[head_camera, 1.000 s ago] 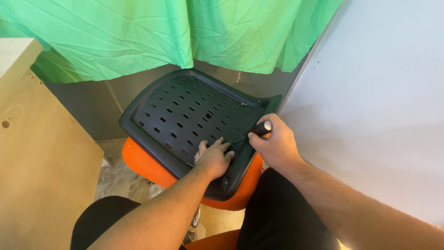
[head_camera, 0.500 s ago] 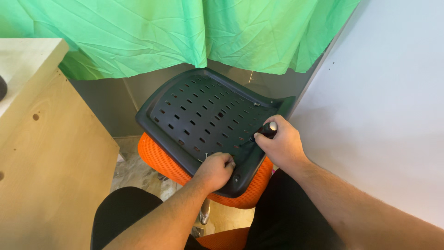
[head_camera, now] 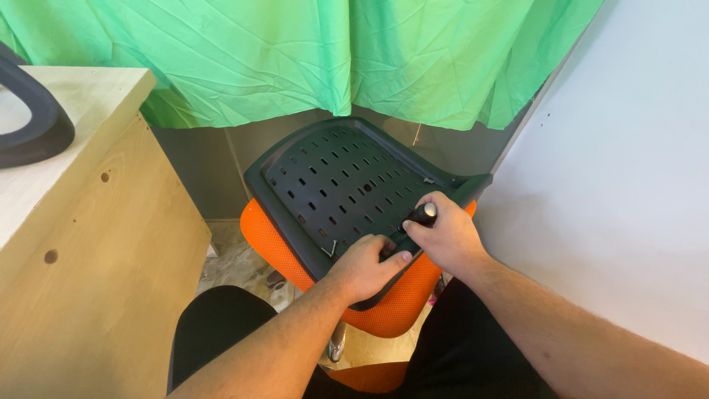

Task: The person uses a screwdriver to tighten screws into the underside of an orange chair seat, securing a black plastic backrest frame. The person repeatedly aligns and turns the screwdriver to fasten multiple screws.

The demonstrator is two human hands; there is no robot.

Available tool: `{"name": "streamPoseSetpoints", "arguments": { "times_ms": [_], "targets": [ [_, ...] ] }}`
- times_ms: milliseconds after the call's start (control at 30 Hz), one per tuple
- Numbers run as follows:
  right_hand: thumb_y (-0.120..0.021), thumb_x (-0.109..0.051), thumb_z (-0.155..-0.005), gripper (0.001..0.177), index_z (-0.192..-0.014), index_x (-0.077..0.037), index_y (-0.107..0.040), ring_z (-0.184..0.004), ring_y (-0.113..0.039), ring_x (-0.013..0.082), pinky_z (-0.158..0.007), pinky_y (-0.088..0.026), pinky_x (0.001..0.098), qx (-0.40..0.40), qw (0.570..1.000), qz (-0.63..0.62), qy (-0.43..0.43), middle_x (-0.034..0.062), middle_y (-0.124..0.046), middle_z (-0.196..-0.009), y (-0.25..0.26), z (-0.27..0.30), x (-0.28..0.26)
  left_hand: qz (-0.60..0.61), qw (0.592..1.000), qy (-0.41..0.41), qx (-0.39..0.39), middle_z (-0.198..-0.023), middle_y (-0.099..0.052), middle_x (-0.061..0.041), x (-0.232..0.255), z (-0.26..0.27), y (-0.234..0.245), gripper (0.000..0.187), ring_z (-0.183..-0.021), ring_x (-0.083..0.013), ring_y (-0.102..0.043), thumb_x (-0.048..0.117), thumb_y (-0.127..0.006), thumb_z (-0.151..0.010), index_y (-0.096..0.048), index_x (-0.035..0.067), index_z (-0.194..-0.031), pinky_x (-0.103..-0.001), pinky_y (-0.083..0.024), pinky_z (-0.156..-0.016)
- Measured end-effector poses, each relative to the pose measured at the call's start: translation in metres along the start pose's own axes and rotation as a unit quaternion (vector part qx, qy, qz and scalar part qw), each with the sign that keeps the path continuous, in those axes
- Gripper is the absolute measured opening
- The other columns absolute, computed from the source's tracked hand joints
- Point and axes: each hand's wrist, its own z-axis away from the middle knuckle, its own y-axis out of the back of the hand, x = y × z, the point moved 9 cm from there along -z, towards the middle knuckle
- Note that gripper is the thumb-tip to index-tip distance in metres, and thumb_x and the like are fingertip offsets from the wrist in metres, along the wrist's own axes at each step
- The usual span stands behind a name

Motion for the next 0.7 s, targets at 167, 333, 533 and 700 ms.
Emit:
{"name": "streamPoseSetpoints", "arguments": {
  "times_ms": [167,333,533,700],
  "targets": [
    [-0.075,-0.02,-0.083,0.032,-0.11,-0.007,-0.063,-0.083,-0.073,0.019,-0.076,-0.059,0.0337,-0.038,0.999,-0.03,-0.021,0.0086,-0.073,-0.089,-0.006,0.007,-0.002,-0.061,0.998,0.026,-0.022,-0.12,-0.064,-0.015,0.022,0.008,0.003,0.054,-0.114,-0.0301,-0.065,0.045,-0.068,-0.088,-0.066,0.003,-0.122,-0.041,-0.052,-0.097],
    [-0.074,-0.017,-0.082,0.032,-0.111,-0.008,-0.063,-0.083,-0.074,0.0186,-0.075,-0.061,0.0335,-0.056,0.994,-0.088,-0.025,0.0066,-0.072,-0.092,-0.012,0.011,-0.007,-0.137,0.985,0.089,-0.048,-0.129,-0.06,-0.014,0.024,0.018,0.013,0.051,-0.122,-0.0305,-0.062,0.042,-0.06,-0.096,-0.06,0.007,-0.132,-0.043,-0.05,-0.103],
    [-0.076,-0.022,-0.083,0.036,-0.115,-0.01,-0.067,-0.086,-0.071,0.0169,-0.079,-0.056,0.0332,0.015,0.999,-0.016,0.024,0.0061,-0.074,-0.093,-0.003,0.012,-0.016,-0.162,0.976,0.138,-0.051,-0.145,-0.052,-0.011,0.017,0.03,0.034,0.054,-0.132,-0.0315,-0.054,0.03,-0.051,-0.095,-0.049,0.023,-0.149,-0.045,-0.044,-0.111],
    [-0.075,-0.03,-0.086,0.039,-0.121,-0.014,-0.071,-0.085,-0.07,0.0205,-0.08,-0.055,0.0353,0.018,0.999,0.023,0.017,0.0092,-0.072,-0.094,0.002,0.017,-0.017,-0.201,0.956,0.211,-0.027,-0.145,-0.053,-0.009,0.015,0.039,0.056,0.051,-0.137,-0.0287,-0.051,0.046,-0.052,-0.099,-0.057,0.018,-0.141,-0.048,-0.038,-0.116]
  ]
}}
